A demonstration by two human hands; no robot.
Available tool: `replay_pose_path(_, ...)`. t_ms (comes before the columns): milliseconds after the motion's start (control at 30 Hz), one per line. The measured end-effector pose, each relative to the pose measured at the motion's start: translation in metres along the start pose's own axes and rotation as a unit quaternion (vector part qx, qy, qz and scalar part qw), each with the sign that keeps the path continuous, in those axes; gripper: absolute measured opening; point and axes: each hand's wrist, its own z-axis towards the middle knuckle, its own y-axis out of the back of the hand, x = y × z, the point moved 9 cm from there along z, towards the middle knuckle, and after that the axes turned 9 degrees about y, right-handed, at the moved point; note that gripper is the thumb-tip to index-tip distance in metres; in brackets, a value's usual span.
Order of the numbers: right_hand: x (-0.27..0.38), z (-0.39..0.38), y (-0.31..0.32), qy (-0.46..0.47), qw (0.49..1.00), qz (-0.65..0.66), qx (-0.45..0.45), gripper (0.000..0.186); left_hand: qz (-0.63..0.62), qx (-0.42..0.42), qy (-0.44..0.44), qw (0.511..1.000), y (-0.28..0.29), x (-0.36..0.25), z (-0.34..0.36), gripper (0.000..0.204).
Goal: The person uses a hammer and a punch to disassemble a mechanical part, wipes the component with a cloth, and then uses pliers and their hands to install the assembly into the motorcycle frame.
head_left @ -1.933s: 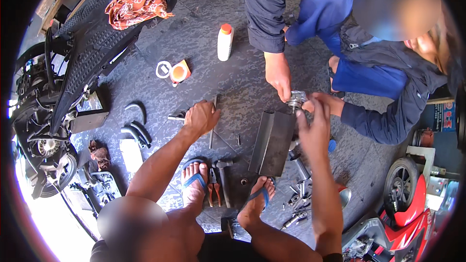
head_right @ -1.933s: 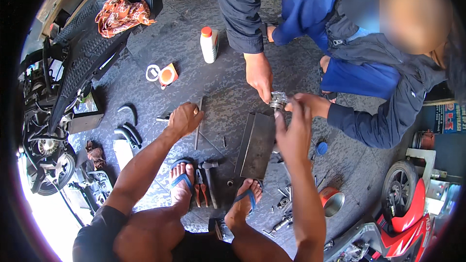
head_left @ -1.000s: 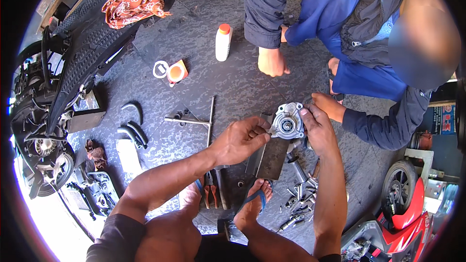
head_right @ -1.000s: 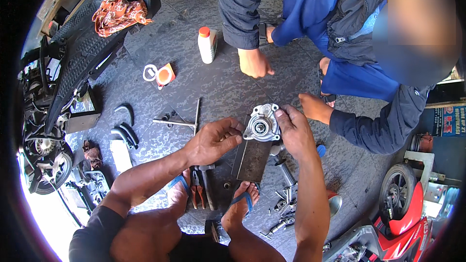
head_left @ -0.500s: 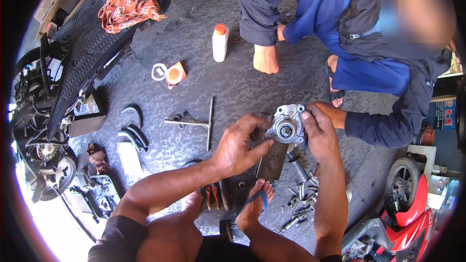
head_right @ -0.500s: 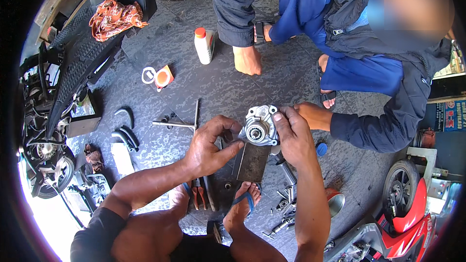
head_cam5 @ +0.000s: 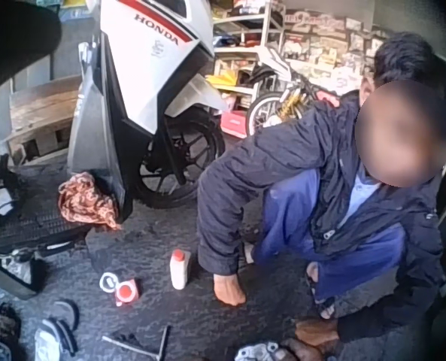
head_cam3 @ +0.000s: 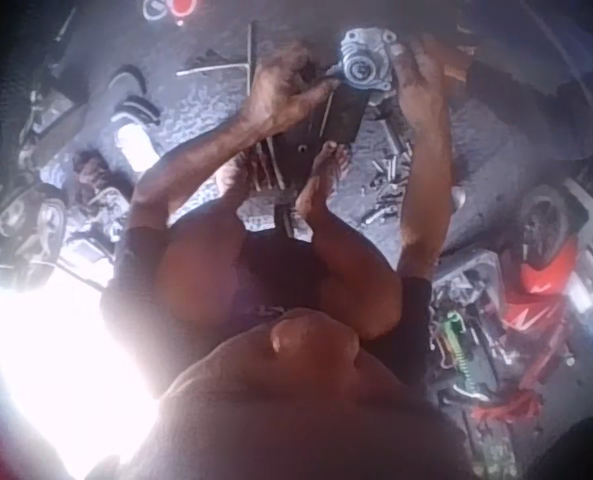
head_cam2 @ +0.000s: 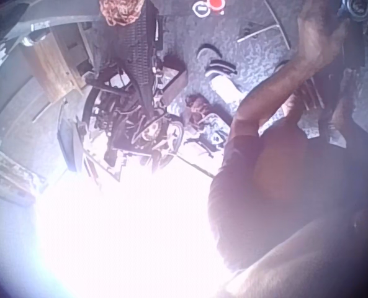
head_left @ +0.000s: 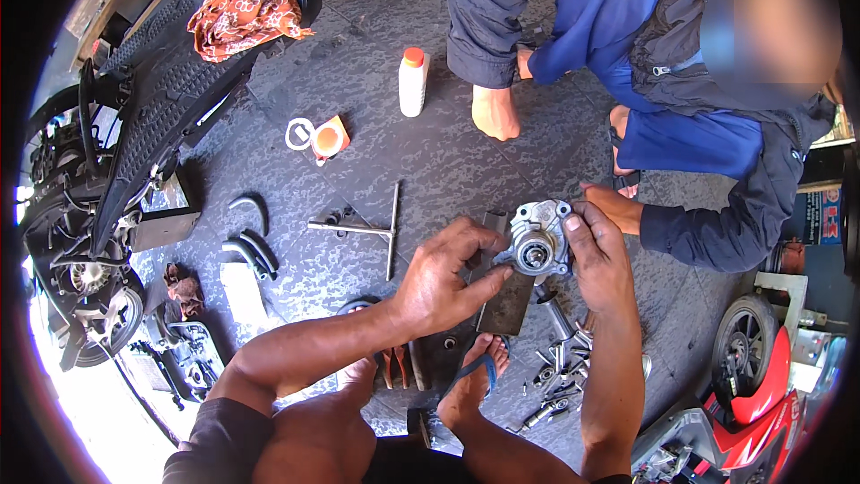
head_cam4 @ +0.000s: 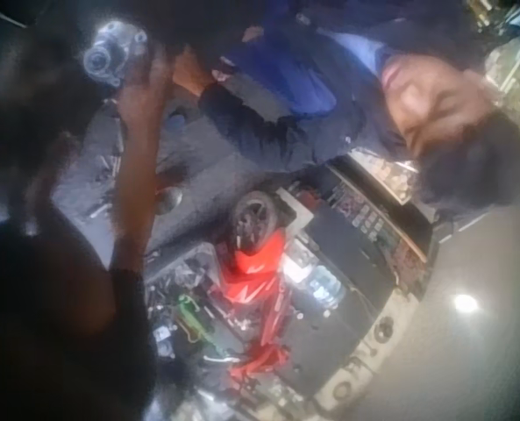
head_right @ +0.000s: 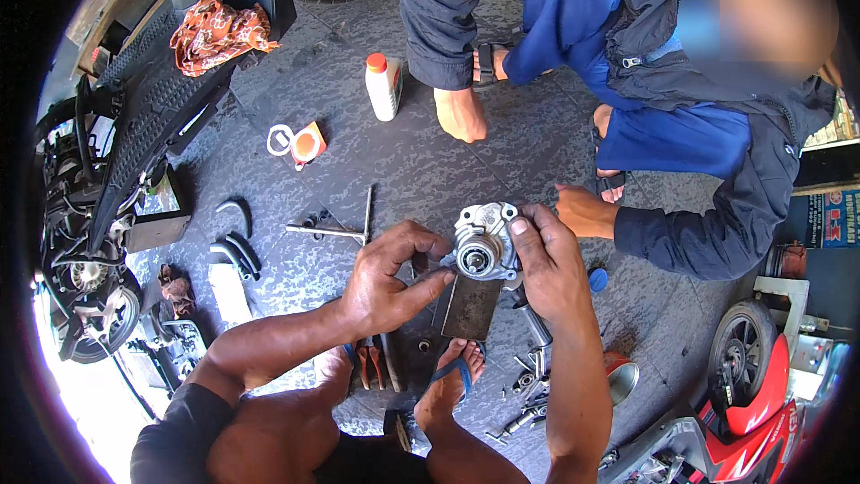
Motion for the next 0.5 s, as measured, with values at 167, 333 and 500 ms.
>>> replay_pose_path(167, -0.009, -0.003, 0.001, -0.021, 0.999, 0.019, 0.015, 0.027, 0.007, -0.016, -0.046, 0.999, 0.000, -0.006, -0.002, 0.025)
replay_pose_path(333, -0.007, -0.005, -0.004, -0.025, 0.996, 0.085, -0.004, 0.026, -0.008, 0.006, -0.051, 0.999, 0.001, -0.007, -0.004, 0.020)
replay_pose_path(500, -0.004, -0.010, 0.001, -0.023, 0.998, 0.051, -0.004, 0.024, -0.216, -0.097, 0.074, 0.969, 0.020, 0.018, -0.004, 0.006)
